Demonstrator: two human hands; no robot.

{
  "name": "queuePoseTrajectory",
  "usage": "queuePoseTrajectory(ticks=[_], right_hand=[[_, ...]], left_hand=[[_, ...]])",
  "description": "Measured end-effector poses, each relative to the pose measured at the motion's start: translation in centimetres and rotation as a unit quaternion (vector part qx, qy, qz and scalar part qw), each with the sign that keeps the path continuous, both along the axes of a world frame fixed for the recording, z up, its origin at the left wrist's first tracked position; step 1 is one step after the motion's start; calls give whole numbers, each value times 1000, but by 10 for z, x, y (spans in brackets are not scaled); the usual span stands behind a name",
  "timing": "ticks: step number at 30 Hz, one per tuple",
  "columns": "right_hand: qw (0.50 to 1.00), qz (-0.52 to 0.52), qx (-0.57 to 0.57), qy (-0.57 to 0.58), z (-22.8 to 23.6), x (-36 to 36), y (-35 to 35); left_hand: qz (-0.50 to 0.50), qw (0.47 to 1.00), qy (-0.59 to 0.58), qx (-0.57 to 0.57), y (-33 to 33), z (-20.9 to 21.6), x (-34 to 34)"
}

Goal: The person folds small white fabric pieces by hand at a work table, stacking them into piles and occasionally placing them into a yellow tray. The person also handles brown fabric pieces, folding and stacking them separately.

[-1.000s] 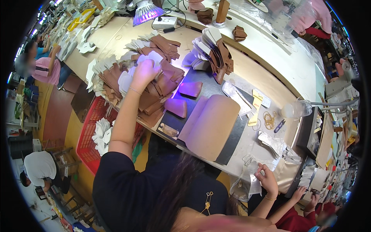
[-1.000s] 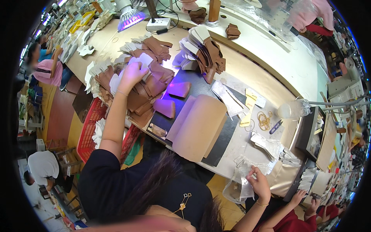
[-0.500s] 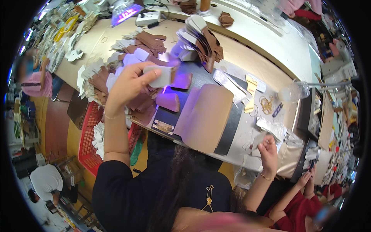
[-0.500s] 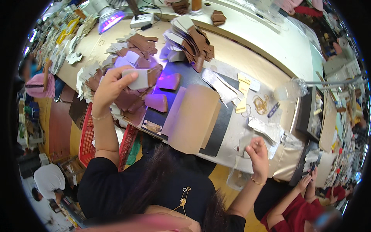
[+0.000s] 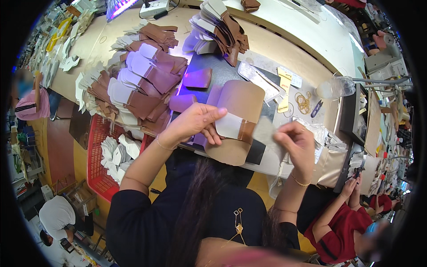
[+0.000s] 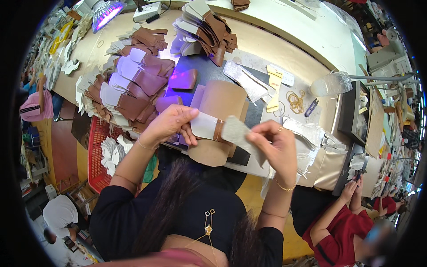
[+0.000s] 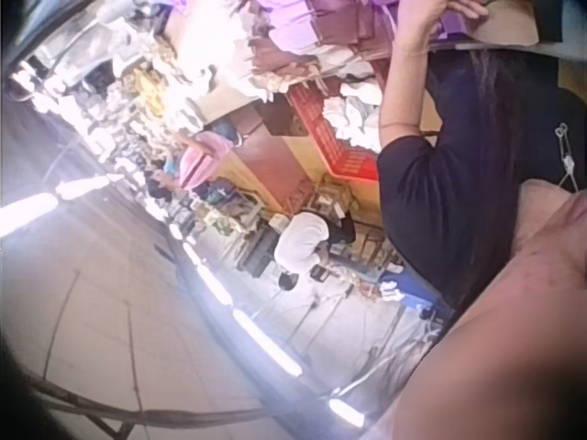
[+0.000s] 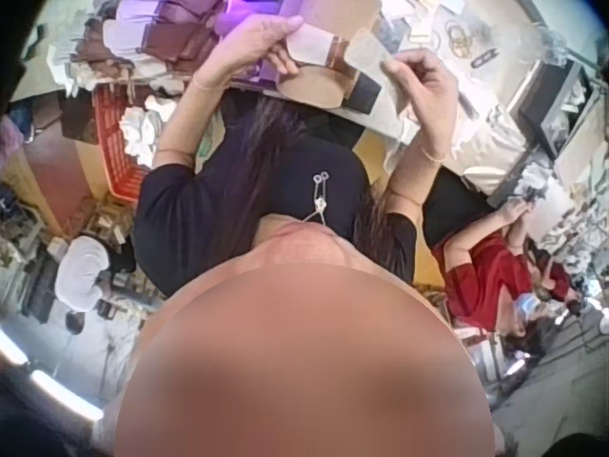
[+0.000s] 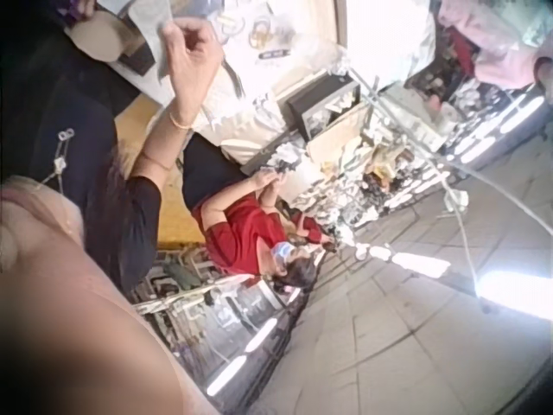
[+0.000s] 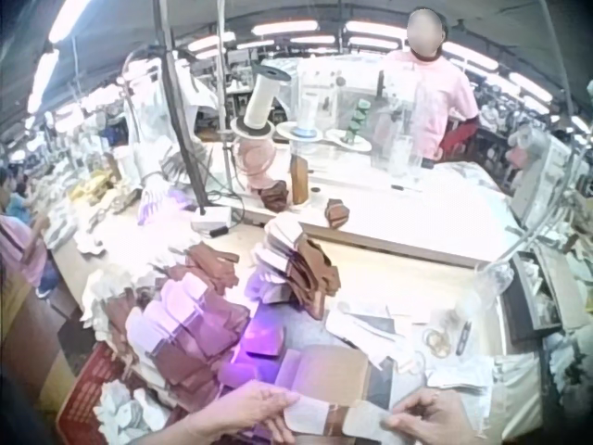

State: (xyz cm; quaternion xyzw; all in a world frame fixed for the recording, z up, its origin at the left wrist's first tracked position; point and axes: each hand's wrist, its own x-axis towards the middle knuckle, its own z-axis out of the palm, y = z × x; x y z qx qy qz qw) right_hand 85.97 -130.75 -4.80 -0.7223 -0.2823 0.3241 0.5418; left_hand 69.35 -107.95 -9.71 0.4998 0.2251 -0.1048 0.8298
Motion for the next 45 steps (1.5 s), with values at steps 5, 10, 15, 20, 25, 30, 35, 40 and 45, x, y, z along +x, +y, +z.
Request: queuePoseTrajectory(ticks=[5,10,15,20,25,30,35,40,45], right_hand=[[990,83,-108,-37,6,-9,44],[981,131,-134,-44,7,-12,62],[976,129,-163,-59,0,-12,69],[976,133,-160,-69,-1,-13,71],[973,137,-171,-66,2,-14,70],[987,94,-126,8,-1,-1,50],[991,83,-53,86,-13,9,30],[994,42,-23,95,-37,6,26],[986,2,24,163,-71,-1,24]], left_hand=[[37,999,-5,-23,-4,1,-6],[33,999,-9,-13,-7,-2,-8],[36,999,-15,-30,-7,-3,-10],[39,998,-15,-49,-6,-2,-9],[15,999,-14,-34,-7,-3,-5],[22,999,7,-35,5,-6,-9],[8,999,7,-31,14,-16,-12],[8,999,23,-40,13,-28,-10],[22,997,17,-74,9,-40,-9]])
